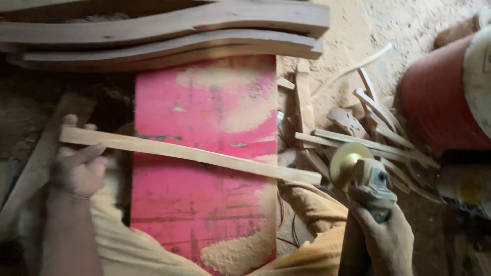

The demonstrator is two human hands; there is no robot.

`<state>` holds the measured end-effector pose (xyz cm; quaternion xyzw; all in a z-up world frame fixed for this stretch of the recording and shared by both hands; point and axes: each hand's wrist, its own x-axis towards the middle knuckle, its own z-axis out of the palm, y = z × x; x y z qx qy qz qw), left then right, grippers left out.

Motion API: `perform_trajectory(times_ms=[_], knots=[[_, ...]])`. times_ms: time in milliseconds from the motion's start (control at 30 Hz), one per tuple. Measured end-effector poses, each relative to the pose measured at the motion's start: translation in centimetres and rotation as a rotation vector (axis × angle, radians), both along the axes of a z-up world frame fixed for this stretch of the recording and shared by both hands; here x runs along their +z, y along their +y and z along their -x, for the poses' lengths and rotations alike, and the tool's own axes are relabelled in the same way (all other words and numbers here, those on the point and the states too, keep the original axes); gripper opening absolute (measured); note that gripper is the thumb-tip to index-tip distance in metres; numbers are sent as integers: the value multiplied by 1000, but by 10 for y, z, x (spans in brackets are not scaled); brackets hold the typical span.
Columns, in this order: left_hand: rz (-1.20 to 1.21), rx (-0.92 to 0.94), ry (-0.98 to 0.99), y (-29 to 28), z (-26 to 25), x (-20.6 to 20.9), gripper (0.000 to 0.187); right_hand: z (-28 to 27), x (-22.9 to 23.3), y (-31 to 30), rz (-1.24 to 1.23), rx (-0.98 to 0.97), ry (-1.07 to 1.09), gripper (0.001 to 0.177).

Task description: Sand the edges of a curved wooden component using a handheld power sander.

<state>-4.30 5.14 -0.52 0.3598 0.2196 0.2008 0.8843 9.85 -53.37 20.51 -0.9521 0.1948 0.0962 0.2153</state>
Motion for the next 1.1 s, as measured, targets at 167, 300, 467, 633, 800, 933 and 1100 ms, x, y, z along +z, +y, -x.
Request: perform_trajectory(times_ms=[167, 300, 467, 633, 800, 933, 1100], knots=[[3, 10, -17, -15, -11, -14, 70, 15, 3, 15, -34, 82, -15, 57], [-37, -21, -4, -29, -39, -27, 60, 25, -14, 24, -62, 129, 16, 56], [-782, -106, 231, -36, -42, -28, 43, 23, -13, 83, -136, 195, 179, 65], [-904, -60, 324, -35, -38, -53, 41, 15, -5, 172, -44, 422, 182, 69], [-640, -70, 307, -39, -34, -60, 43, -2, -15, 238, 50, 572, 233, 74], [-472, -110, 335, -39, -37, -77, 44, -10, -23, 274, 118, 722, 213, 75], [-306, -100, 298, -42, -41, -93, 40, -9, -21, 310, 187, 757, 256, 77]])
